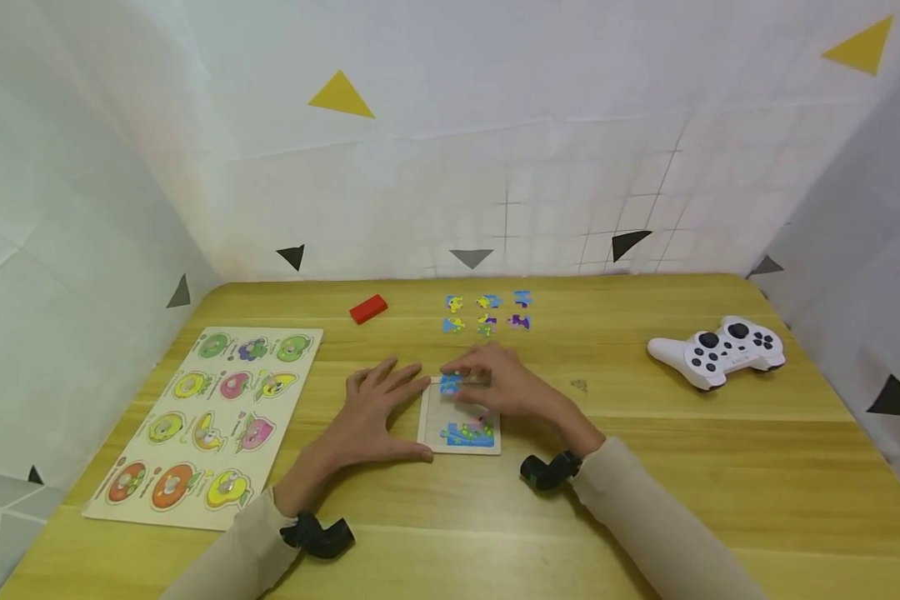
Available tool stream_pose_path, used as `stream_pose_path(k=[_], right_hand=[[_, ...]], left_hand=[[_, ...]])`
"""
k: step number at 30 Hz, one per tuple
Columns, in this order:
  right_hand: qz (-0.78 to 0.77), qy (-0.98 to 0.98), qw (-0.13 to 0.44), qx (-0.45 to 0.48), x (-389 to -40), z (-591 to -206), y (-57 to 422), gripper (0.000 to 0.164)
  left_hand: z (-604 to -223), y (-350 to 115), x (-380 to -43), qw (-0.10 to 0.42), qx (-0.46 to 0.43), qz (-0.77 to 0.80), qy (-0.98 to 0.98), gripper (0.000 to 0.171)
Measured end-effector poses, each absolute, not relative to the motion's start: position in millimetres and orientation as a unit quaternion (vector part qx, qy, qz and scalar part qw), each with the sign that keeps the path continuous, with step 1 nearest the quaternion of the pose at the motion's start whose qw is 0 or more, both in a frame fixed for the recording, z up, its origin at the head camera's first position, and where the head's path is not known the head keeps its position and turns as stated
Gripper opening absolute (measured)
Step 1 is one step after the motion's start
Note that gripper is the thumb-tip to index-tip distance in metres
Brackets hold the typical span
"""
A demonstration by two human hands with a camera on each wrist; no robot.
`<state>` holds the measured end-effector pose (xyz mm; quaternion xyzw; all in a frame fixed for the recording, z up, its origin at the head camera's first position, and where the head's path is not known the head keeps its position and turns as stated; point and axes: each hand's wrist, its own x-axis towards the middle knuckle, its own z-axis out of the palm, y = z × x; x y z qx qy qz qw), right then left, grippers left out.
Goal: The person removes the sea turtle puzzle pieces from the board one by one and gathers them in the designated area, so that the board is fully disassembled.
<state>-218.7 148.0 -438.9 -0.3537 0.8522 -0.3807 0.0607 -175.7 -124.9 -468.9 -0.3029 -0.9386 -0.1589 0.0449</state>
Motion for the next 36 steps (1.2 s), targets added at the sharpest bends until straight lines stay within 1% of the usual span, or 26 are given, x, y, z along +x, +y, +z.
stream_pose_path(k=[6, 11, 25, 32, 36], right_hand=[[-0.378, 0.861, 0.053, -0.336, -226.4, -441.7, 149.3, 0.040], [-0.363, 0.867, 0.033, -0.339, -233.8, -442.4, 149.3, 0.041], [-0.315, 0.881, -0.005, -0.353, -253.7, -444.5, 146.9, 0.036], [-0.298, 0.887, -0.003, -0.352, -258.2, -443.1, 143.2, 0.035], [-0.290, 0.889, 0.008, -0.353, -261.0, -441.1, 141.7, 0.034]], left_hand=[[-469.7, -124.1, -175.6, 0.047, -0.302, -0.157, -0.939, 0.107], [-470.0, -124.0, -175.3, 0.047, -0.302, -0.157, -0.939, 0.108], [-468.2, -124.1, -174.5, 0.048, -0.303, -0.167, -0.937, 0.107], [-467.7, -124.0, -174.0, 0.046, -0.301, -0.163, -0.939, 0.107], [-466.5, -123.6, -173.6, 0.044, -0.301, -0.166, -0.938, 0.107]])
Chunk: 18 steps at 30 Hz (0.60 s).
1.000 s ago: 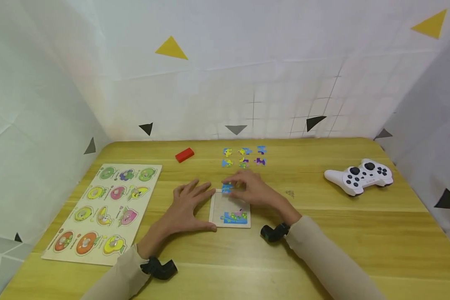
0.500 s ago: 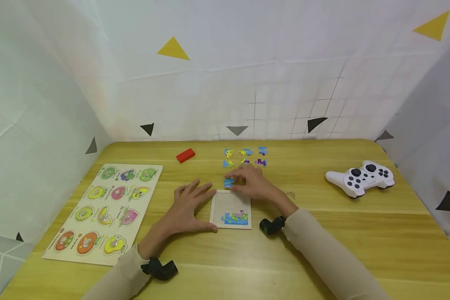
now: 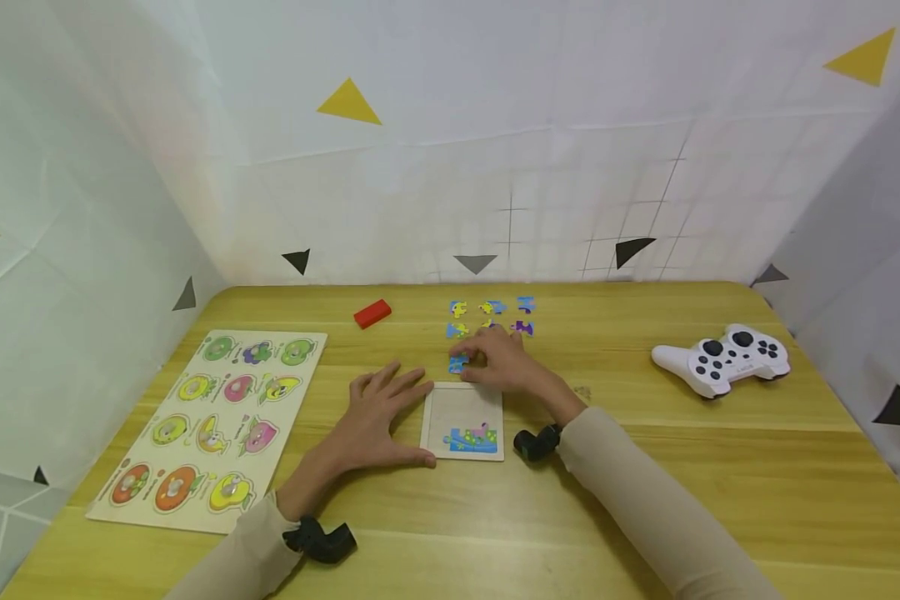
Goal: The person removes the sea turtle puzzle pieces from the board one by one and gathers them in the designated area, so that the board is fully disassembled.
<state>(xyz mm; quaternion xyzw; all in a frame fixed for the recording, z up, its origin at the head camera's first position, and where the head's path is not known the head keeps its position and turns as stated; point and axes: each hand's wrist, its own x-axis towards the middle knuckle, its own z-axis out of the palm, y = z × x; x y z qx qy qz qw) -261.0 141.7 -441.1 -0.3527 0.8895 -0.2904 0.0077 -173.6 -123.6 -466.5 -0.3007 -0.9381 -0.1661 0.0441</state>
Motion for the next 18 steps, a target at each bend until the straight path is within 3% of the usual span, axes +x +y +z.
stream_pose_path(k=[18], right_hand=[[-0.274, 0.914, 0.047, -0.297, -264.6, -433.8, 131.7, 0.034]], left_hand=[[-467.3, -124.0, -174.0, 0.043, -0.301, -0.166, -0.938, 0.106]])
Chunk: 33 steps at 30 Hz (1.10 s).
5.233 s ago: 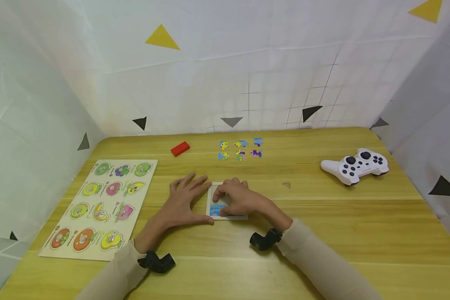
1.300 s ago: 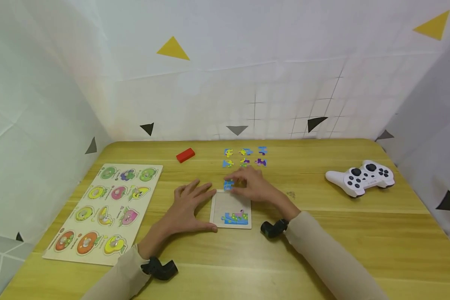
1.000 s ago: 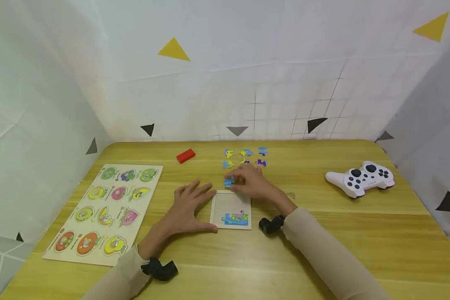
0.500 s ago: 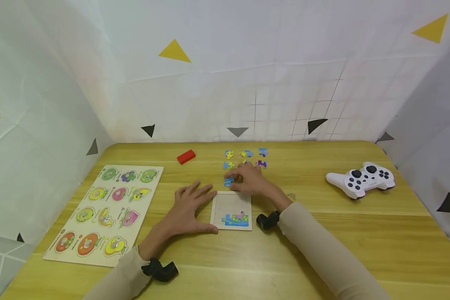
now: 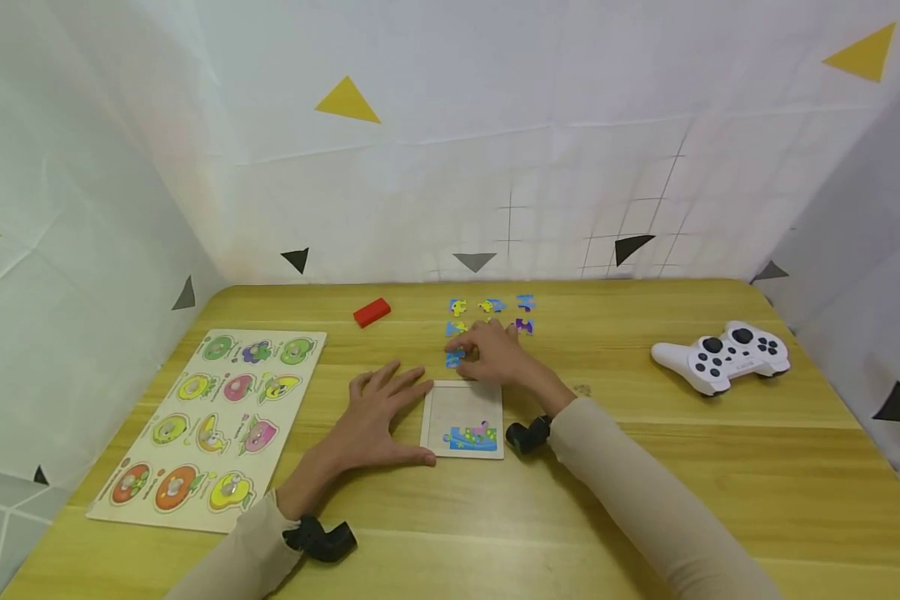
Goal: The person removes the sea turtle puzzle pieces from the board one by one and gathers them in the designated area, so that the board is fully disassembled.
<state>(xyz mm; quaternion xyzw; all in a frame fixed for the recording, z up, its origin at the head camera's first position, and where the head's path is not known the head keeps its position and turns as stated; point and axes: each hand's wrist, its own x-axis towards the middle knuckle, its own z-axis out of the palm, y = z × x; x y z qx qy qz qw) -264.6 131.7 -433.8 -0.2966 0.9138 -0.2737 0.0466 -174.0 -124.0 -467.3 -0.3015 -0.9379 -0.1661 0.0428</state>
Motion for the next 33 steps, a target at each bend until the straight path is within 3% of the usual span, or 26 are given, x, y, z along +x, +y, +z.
stream_pose_path(k=[25, 33], right_hand=[[-0.290, 0.907, 0.041, -0.302, -263.9, -431.3, 129.1, 0.034], [-0.313, 0.893, 0.015, -0.324, -264.7, -436.3, 133.2, 0.035]], left_hand=[[-466.8, -123.9, -173.9, 0.041, -0.300, -0.162, -0.939, 0.107], [-466.8, -123.8, -174.0, 0.042, -0.299, -0.158, -0.940, 0.107]])
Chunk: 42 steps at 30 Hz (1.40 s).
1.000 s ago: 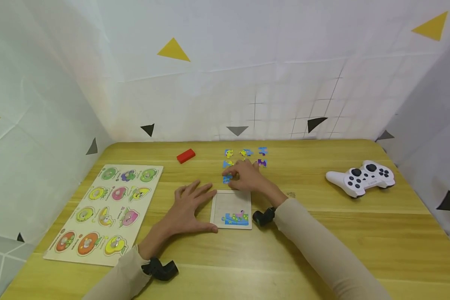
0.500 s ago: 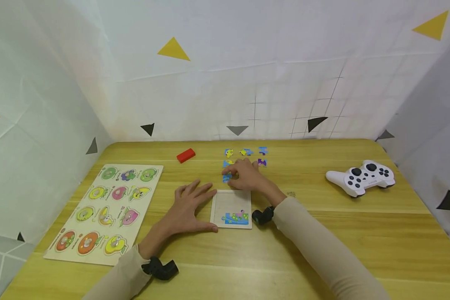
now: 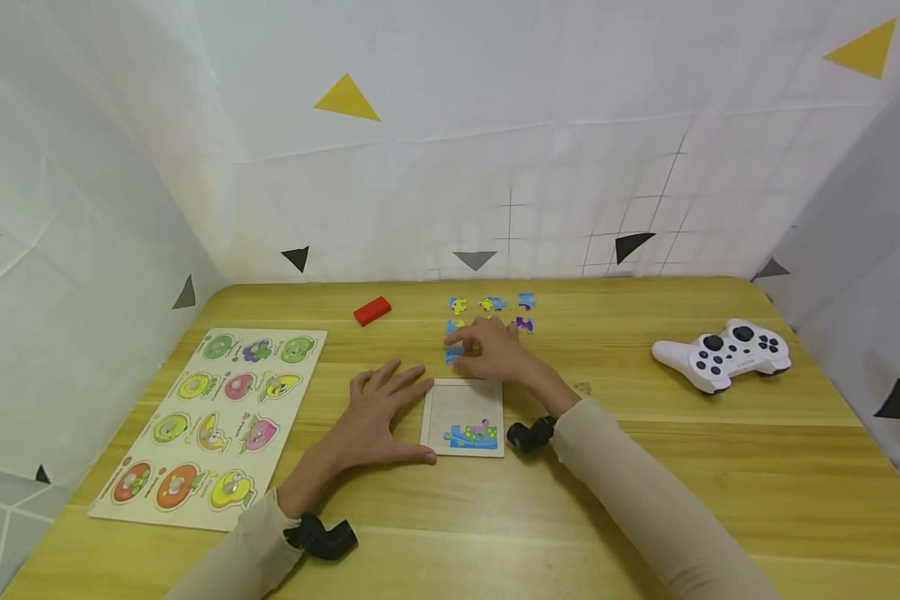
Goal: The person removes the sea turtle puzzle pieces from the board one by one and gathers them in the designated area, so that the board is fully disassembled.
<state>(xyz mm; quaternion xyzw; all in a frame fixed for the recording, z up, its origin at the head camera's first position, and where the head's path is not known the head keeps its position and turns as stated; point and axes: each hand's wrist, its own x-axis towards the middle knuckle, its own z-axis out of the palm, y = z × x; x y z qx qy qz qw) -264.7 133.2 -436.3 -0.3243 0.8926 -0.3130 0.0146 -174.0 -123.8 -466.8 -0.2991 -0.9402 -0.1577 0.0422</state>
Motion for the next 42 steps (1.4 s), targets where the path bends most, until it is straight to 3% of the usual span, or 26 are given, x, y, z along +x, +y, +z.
stream_pose_path(k=[14, 42], right_hand=[[-0.340, 0.863, -0.024, -0.374, -246.0, -438.4, 150.6, 0.024], [-0.347, 0.868, 0.015, -0.354, -207.5, -441.3, 156.6, 0.029]], left_hand=[[-466.0, -123.4, -173.8, 0.042, -0.300, -0.161, -0.939, 0.106], [-469.3, -124.5, -176.0, 0.041, -0.296, -0.159, -0.941, 0.107]])
